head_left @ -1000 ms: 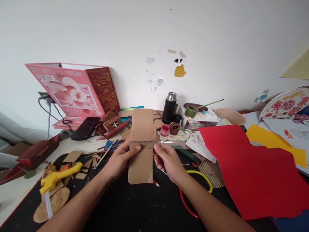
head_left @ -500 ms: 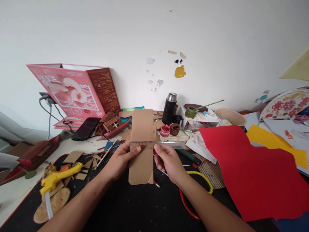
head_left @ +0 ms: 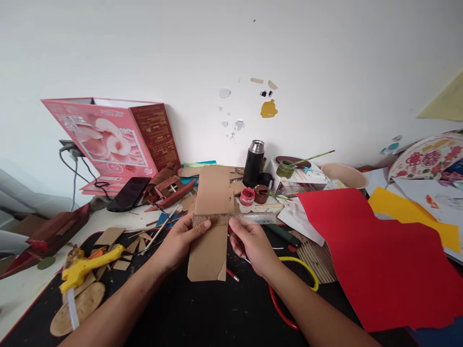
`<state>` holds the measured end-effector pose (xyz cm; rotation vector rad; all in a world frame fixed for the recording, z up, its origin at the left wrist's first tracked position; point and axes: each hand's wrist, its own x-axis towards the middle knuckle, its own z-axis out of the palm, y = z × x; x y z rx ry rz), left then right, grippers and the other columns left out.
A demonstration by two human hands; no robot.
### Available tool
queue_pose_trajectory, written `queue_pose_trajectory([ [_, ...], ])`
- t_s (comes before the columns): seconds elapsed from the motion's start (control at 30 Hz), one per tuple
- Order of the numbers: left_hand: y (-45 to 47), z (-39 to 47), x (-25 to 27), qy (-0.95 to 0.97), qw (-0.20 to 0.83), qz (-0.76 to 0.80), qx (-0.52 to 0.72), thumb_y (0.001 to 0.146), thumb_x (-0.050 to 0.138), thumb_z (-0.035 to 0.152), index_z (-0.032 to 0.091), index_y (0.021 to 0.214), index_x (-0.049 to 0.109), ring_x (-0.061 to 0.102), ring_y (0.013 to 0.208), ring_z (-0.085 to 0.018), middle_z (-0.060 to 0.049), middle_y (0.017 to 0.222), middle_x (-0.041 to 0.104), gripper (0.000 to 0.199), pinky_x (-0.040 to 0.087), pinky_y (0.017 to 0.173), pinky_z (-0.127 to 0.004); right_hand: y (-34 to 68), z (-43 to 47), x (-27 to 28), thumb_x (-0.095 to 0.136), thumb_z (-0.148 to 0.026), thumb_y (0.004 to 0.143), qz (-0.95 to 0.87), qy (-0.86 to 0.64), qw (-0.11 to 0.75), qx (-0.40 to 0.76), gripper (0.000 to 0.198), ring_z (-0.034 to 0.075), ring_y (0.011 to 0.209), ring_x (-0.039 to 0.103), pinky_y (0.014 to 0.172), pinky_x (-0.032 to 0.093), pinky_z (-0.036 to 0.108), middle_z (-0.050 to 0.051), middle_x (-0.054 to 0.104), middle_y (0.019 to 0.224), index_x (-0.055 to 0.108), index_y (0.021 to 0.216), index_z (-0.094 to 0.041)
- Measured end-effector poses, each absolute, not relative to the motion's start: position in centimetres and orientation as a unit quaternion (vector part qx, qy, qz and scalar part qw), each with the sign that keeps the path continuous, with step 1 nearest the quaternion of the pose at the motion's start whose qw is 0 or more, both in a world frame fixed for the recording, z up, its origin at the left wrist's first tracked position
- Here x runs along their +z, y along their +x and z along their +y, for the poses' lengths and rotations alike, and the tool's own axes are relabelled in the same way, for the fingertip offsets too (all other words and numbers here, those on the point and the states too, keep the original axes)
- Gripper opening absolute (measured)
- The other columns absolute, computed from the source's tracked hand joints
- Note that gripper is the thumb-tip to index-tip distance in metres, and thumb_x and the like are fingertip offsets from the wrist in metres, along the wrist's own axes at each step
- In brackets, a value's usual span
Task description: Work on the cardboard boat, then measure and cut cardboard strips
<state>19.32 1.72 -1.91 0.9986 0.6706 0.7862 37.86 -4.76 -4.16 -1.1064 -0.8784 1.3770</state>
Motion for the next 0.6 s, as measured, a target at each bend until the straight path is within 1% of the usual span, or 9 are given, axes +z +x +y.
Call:
queue_pose_trajectory([
  [0.2, 19.33, 1.68, -1.86, 0.460, 0.752, 0.310, 0.355, 0.071, 0.099, 0.042, 0.019, 0.102, 0.077, 0.074, 0.069, -0.020, -0.005, 0.087, 0.081, 0.044, 0.061, 0.065, -0.030, 37.86, -4.70, -4.28, 0.076, -0.082, 0.079, -0.374, -0.467, 0.549, 0.583, 0.064, 0.006, 0.039, 0.040, 0.037, 0.020, 0.019, -0.006, 0.054, 0.054, 0.056, 0.076, -0.021],
  [0.6, 19.51, 1.65, -2.07, 0.459, 0.738, 0.339, 0.359, 0.070, 0.098, 0.050, 0.019, 0.100, 0.075, 0.073, 0.068, -0.020, -0.006, 0.085, 0.081, 0.049, 0.061, 0.066, -0.031, 37.80, -4.83, -3.97, 0.077, -0.082, 0.078, -0.374, -0.463, 0.550, 0.585, 0.063, 0.007, 0.039, 0.039, 0.037, 0.020, 0.019, -0.007, 0.054, 0.054, 0.056, 0.079, -0.022],
])
